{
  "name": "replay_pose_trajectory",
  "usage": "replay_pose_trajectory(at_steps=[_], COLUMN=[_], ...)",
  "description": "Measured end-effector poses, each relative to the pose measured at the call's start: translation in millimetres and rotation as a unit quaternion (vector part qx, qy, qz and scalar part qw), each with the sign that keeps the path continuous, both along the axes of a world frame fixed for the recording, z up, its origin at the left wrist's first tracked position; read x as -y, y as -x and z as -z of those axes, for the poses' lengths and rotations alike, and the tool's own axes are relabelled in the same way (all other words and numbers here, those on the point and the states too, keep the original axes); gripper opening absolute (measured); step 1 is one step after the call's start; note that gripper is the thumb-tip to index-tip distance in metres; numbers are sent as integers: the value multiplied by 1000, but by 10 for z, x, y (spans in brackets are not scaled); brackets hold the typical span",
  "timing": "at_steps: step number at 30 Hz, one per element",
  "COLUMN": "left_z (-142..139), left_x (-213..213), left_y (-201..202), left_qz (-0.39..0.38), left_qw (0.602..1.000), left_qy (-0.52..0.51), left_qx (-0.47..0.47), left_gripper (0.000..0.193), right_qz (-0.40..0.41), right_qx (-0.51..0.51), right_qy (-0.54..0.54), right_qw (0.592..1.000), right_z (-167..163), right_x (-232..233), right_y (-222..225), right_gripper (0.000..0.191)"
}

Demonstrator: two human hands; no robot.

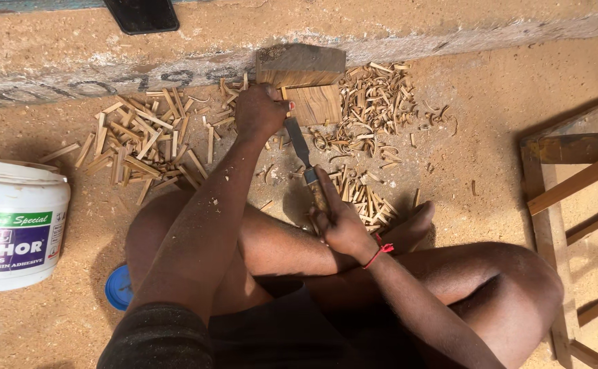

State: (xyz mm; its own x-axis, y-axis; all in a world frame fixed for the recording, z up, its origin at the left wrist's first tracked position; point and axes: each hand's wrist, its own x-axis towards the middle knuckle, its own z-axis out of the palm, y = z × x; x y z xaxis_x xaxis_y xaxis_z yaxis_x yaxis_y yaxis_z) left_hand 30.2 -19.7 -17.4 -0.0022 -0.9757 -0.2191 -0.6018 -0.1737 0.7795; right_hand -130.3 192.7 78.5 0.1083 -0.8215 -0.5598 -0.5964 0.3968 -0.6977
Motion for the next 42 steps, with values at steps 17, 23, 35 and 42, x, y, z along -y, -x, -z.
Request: replay_pose_trajectory(at_steps=[17,23,35,42], left_z=[-326,-453,-762,-672], left_x=[-1278,-1247,-932,-898], left_y=[-12,-77,43,79], left_qz=[412,422,422,376], left_qw=[859,865,847,875], left_qy=[191,123,21,54], left_qx=[235,242,323,301], left_gripper=[73,86,115,108], right_qz=[-20,-23,-22,-6], right_qx=[-118,-79,-96,-64], right_qy=[44,105,86,227], right_qw=[992,991,991,972], right_z=[439,598,784,804], right_x=[12,49,443,482], right_y=[-66,-101,-157,-158], right_gripper=[97,95,89,101])
